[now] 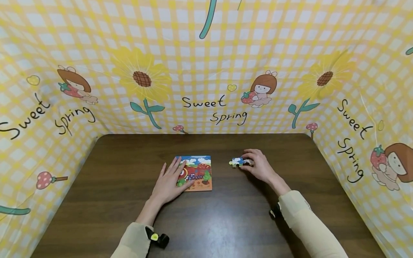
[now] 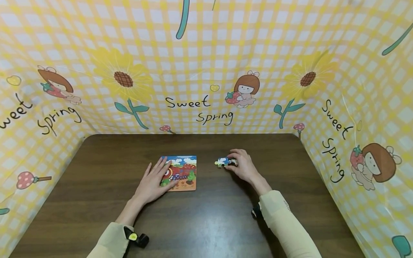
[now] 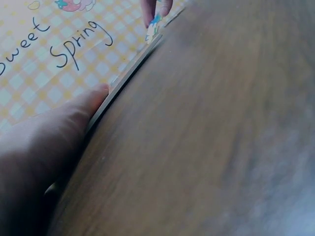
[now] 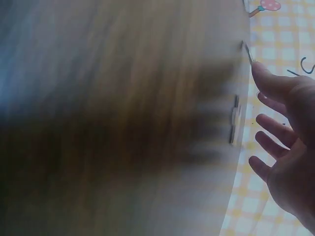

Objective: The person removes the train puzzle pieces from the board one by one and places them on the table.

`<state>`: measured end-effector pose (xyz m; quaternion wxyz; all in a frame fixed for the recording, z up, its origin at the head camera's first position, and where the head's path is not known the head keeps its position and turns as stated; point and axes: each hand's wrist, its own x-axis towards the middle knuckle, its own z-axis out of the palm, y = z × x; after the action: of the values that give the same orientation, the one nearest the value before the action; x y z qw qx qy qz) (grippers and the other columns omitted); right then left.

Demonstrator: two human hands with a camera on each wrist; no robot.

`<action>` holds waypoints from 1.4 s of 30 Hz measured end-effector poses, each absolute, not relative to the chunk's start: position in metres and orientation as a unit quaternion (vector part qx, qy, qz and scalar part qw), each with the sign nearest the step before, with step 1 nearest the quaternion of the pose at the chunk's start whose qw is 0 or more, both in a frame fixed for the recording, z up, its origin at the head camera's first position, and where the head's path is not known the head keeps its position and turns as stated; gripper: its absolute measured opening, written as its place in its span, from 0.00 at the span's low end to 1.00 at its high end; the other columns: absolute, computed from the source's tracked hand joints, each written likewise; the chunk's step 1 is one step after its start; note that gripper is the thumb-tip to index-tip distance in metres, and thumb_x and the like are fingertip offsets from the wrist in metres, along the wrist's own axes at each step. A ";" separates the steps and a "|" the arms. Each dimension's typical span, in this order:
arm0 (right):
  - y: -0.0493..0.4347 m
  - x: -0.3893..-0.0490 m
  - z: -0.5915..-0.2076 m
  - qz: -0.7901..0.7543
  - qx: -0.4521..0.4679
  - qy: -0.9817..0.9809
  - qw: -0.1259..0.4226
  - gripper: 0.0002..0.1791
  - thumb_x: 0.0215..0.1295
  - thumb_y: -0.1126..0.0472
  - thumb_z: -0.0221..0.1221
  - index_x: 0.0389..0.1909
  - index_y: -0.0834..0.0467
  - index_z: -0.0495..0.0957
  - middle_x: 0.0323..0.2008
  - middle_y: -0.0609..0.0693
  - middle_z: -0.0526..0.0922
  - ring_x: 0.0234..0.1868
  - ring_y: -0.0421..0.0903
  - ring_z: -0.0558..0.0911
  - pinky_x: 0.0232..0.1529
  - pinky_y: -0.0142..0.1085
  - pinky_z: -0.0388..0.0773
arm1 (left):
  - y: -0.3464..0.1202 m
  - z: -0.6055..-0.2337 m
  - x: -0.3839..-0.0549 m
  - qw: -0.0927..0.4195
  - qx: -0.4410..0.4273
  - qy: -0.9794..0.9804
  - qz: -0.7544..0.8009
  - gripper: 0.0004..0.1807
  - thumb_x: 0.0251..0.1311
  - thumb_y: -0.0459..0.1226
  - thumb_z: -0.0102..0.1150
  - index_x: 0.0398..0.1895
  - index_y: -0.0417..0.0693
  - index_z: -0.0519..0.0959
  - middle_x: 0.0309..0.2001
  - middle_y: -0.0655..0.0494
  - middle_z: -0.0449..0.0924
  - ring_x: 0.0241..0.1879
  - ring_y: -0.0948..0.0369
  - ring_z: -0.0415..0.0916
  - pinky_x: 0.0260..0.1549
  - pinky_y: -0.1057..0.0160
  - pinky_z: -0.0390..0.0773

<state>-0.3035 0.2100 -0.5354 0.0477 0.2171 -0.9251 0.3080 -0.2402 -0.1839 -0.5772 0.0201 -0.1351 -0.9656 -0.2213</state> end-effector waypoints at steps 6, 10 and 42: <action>0.215 -0.305 -0.541 0.291 0.216 -0.931 0.036 0.21 0.66 0.62 0.77 0.56 0.67 0.88 0.71 0.70 0.79 0.76 0.72 0.72 0.75 0.77 0.65 | -0.183 -0.577 -0.240 0.019 -0.135 -0.966 -0.221 0.54 0.71 0.70 0.60 0.90 0.54 0.58 0.91 0.49 0.50 0.92 0.49 0.44 0.89 0.33 0.39; 0.216 -0.306 -0.544 0.289 0.213 -0.933 0.026 0.21 0.67 0.61 0.76 0.57 0.66 0.88 0.72 0.70 0.78 0.77 0.73 0.71 0.74 0.78 0.64 | -0.184 -0.577 -0.240 0.023 -0.135 -0.966 -0.220 0.54 0.71 0.70 0.60 0.90 0.53 0.58 0.91 0.48 0.50 0.92 0.48 0.45 0.89 0.33 0.39; 0.115 -0.303 -0.514 0.425 0.225 -0.876 -0.045 0.32 0.80 0.60 0.66 0.79 0.64 0.71 0.74 0.66 0.78 0.73 0.64 0.81 0.73 0.60 0.80 | -0.207 -0.567 -0.236 -0.008 -0.127 -0.960 -0.251 0.53 0.76 0.63 0.60 0.90 0.43 0.54 0.90 0.43 0.49 0.91 0.43 0.42 0.87 0.29 0.39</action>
<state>-0.3027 0.1148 -0.5141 -0.0451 0.2250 -0.8757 0.4249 -0.2364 -0.2072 -0.5673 -0.0077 -0.1269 -0.9596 -0.2509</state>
